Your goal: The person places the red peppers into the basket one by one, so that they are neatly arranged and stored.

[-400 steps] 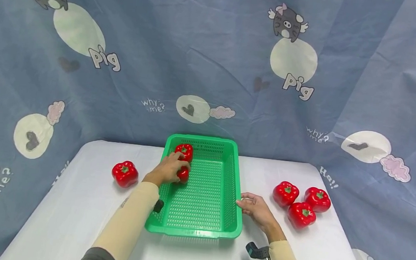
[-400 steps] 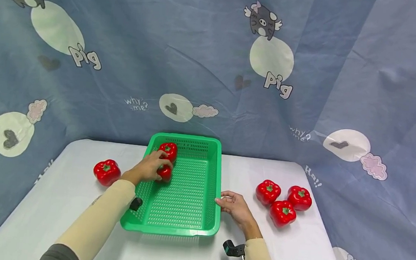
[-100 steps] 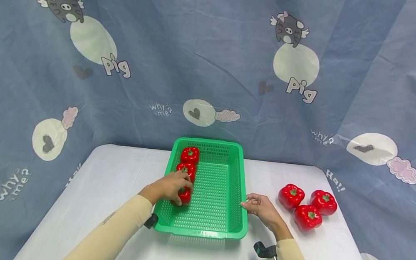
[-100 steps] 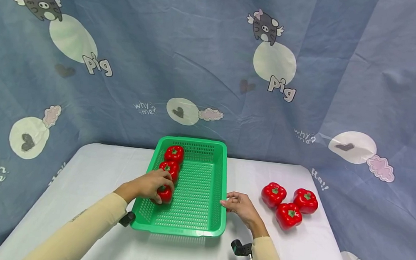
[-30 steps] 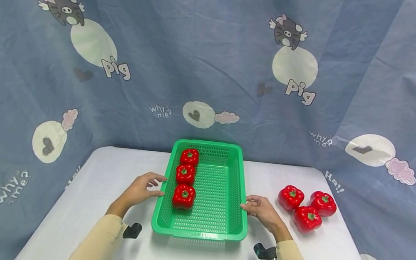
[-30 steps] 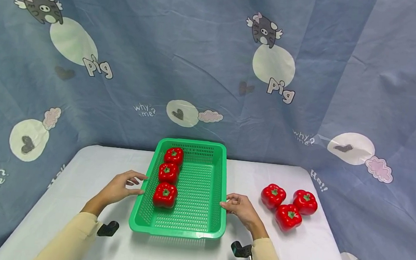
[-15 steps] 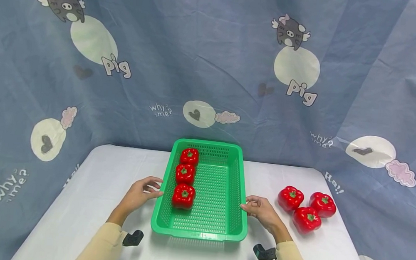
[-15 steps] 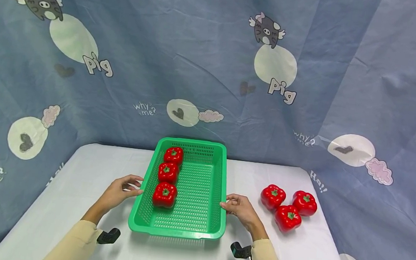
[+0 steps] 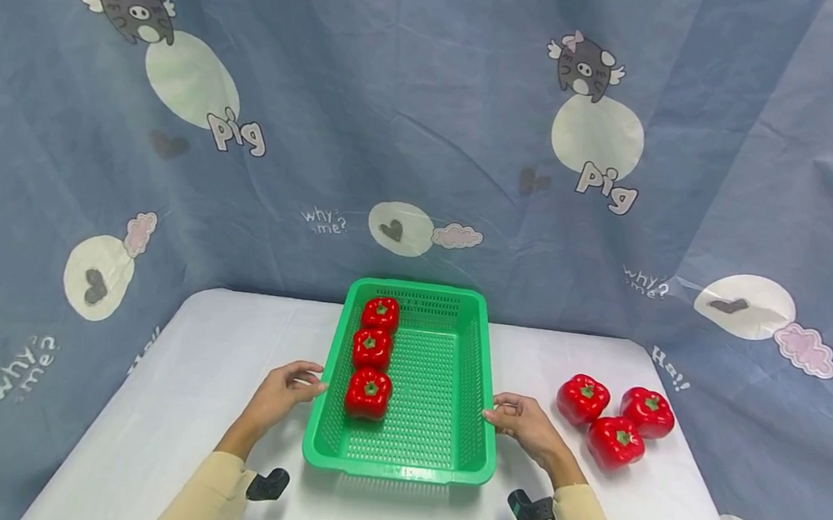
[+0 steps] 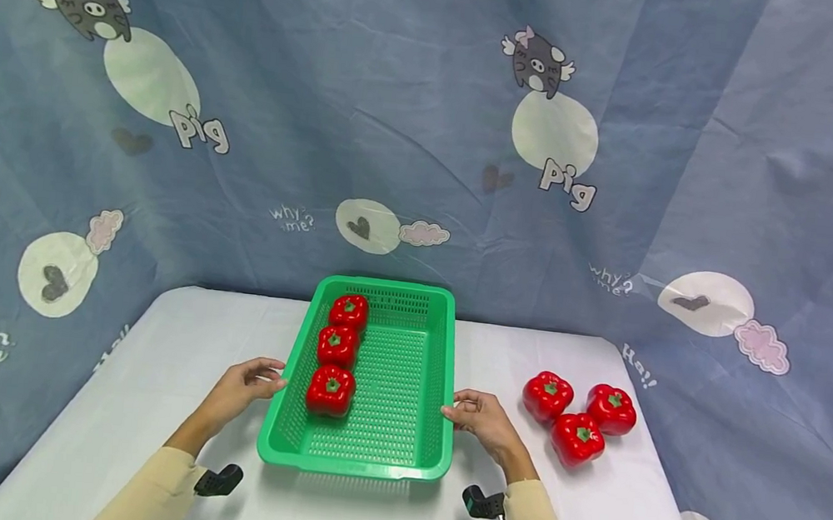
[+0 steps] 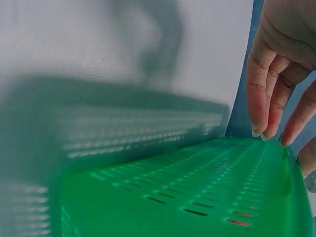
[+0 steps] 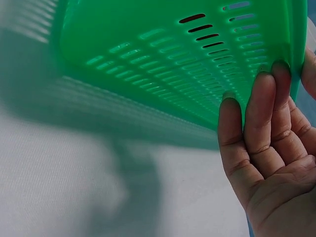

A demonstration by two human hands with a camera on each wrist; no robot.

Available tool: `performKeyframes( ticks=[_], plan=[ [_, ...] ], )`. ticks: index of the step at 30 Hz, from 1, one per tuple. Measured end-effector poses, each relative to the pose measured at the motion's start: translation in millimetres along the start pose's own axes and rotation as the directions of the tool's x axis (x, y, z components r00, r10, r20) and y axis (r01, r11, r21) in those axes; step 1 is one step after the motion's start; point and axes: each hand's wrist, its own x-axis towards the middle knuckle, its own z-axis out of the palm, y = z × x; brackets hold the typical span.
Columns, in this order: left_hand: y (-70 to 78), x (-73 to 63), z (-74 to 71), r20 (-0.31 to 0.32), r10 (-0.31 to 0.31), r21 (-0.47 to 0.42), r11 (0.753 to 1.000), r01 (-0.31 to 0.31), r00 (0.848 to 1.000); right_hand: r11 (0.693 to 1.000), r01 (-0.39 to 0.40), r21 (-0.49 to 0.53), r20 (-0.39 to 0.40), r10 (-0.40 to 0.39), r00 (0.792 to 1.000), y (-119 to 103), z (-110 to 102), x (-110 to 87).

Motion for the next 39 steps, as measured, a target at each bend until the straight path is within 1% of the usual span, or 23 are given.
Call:
performKeyframes(
  ticks=[3, 7, 10, 16, 20, 23, 25, 28, 30, 33, 36, 39],
  plan=[
    [-1.9, -0.4, -0.5, 0.023, 0.002, -0.041, 0.999, -0.001, 1.000, 1.000, 0.004, 0.009, 0.009, -0.004, 1.000, 0, 0, 0.8],
    [-1.2, 0.9, -0.9, 0.064, -0.012, -0.095, 0.995, 0.018, 0.998, 1.000, 0.006, 0.025, 0.026, -0.006, 1.000, 1, -1, 1.5],
    [2.3, 2.2, -1.1, 0.088, -0.038, -0.127, 0.991, 0.049, 0.995, 0.999, 0.006, 0.037, 0.031, -0.007, 1.000, 2, -2, 1.6],
    [7.4, 5.6, -1.0, 0.132, -0.076, -0.158, 0.983, 0.096, 0.988, 0.999, 0.006, 0.036, 0.029, -0.007, 1.000, 1, -4, 0.5],
    [7.2, 8.9, -3.2, 0.200, -0.097, -0.195, 0.971, 0.136, 0.975, 1.000, 0.012, 0.021, 0.022, -0.012, 1.000, 0, -4, -0.5],
    [5.4, 12.2, -6.2, 0.249, -0.107, -0.205, 0.966, 0.160, 0.963, 1.000, 0.016, 0.008, 0.021, -0.016, 1.000, -2, -3, -1.6],
    [5.0, 14.1, -8.0, 0.268, -0.120, -0.209, 0.961, 0.179, 0.956, 1.000, 0.016, -0.001, 0.018, -0.016, 1.000, -4, -2, -2.6],
    [5.5, 16.5, -9.8, 0.306, -0.137, -0.211, 0.955, 0.208, 0.942, 1.000, 0.014, -0.009, 0.008, -0.014, 1.000, -6, -1, -3.4],
    [6.7, 18.0, -10.2, 0.320, -0.156, -0.214, 0.949, 0.232, 0.934, 1.000, 0.014, -0.018, -0.001, -0.014, 1.000, -6, -1, -3.4],
    [8.3, 19.1, -10.5, 0.340, -0.169, -0.205, 0.947, 0.249, 0.925, 0.999, 0.015, -0.037, -0.017, -0.015, 1.000, -5, 0, -3.0],
    [10.1, 19.4, -11.0, 0.342, -0.182, -0.199, 0.945, 0.260, 0.922, 0.999, 0.019, -0.046, -0.031, -0.020, 0.999, -3, 1, -2.5],
    [11.7, 19.2, -12.1, 0.331, -0.192, -0.188, 0.946, 0.264, 0.924, 0.998, 0.037, -0.048, -0.037, -0.039, 0.999, -2, 2, -2.1]
  ],
)
